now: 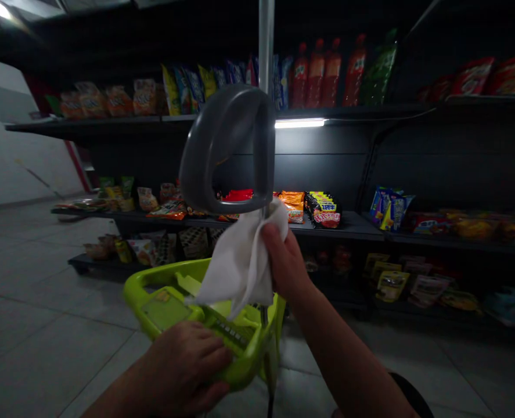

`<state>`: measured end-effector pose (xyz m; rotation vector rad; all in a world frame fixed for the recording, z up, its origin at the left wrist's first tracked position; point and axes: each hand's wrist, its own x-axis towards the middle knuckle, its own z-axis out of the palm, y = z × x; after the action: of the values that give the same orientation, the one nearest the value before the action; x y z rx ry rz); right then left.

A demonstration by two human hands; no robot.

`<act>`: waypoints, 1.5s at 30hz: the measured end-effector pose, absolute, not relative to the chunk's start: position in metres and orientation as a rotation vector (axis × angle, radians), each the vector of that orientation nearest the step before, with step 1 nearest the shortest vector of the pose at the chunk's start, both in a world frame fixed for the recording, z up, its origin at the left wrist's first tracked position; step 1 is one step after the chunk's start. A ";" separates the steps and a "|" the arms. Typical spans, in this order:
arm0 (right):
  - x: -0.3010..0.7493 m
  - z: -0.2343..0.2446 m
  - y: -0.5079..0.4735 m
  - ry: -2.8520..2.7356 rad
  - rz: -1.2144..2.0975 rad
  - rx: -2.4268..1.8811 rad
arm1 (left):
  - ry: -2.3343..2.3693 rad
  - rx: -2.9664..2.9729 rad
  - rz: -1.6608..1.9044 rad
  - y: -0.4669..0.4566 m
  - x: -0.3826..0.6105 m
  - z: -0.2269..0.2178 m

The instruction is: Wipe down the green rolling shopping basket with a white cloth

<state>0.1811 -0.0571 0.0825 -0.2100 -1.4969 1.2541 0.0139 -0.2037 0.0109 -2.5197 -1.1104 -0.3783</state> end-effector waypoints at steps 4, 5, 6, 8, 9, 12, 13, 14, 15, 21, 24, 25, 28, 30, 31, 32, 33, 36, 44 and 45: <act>0.166 0.122 -0.060 -1.523 1.222 -0.123 | -0.994 -2.610 -0.387 -0.196 -0.011 0.009; 0.163 0.113 -0.060 -1.538 1.227 -0.126 | -0.957 -2.621 -0.409 -0.190 -0.019 0.008; 0.162 0.097 -0.060 -1.556 1.229 -0.145 | -0.922 -2.615 -0.457 -0.182 -0.028 0.007; 0.162 0.050 -0.061 -1.616 1.198 -0.232 | -0.905 -2.661 -0.451 -0.165 -0.043 0.004; 0.163 0.023 -0.060 -1.671 1.161 -0.295 | -0.917 -2.686 -0.471 -0.155 -0.050 0.002; 0.181 -0.053 -0.046 -1.960 0.880 -0.503 | -1.109 -2.723 -0.538 -0.128 -0.066 -0.002; 0.192 -0.074 -0.035 -2.072 0.728 -0.549 | -1.203 -2.725 -0.548 -0.121 -0.070 -0.003; 0.206 -0.092 -0.022 -2.171 0.563 -0.588 | -1.296 -2.722 -0.557 -0.115 -0.073 -0.002; 0.222 -0.107 -0.006 -2.240 0.402 -0.633 | -1.388 -2.715 -0.569 -0.110 -0.075 -0.001; 0.300 -0.153 0.068 -2.163 -0.010 -1.134 | -1.804 -2.634 -0.600 -0.090 -0.049 0.017; 0.267 -0.155 0.047 -2.062 0.004 -1.110 | -1.991 -2.510 -0.457 -0.070 -0.016 0.022; 0.245 -0.154 0.034 -2.085 0.001 -1.035 | -2.060 -2.387 -0.404 -0.062 -0.007 0.021; 0.180 -0.159 0.002 -2.209 -0.071 -0.818 | -2.118 -2.112 -0.305 -0.038 0.012 0.014; 0.158 -0.181 -0.004 -2.256 -0.154 -0.783 | -2.086 -2.065 -0.294 -0.027 0.015 0.008; 0.157 -0.199 -0.002 -2.290 -0.195 -0.766 | -2.068 -2.067 -0.298 -0.023 0.015 0.005; 0.162 -0.220 0.002 -2.343 -0.231 -0.731 | -2.049 -2.080 -0.302 -0.020 0.015 0.003; 0.173 -0.244 0.006 -2.414 -0.258 -0.681 | -2.032 -2.094 -0.308 -0.018 0.016 0.001; 0.218 -0.303 0.015 -2.622 -0.277 -0.547 | -2.001 -2.106 -0.330 -0.014 0.019 -0.003; 0.236 -0.241 0.032 -2.690 -0.303 -0.325 | -1.947 -2.030 -0.365 -0.011 0.028 -0.013; 0.228 -0.229 0.035 -2.659 -0.308 -0.386 | -1.945 -2.017 -0.378 -0.011 0.028 -0.014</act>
<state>0.2277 0.0353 -0.2292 -0.3861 -2.6594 -0.3076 0.0278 -0.0111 -0.0143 -2.0169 -1.9448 -0.3777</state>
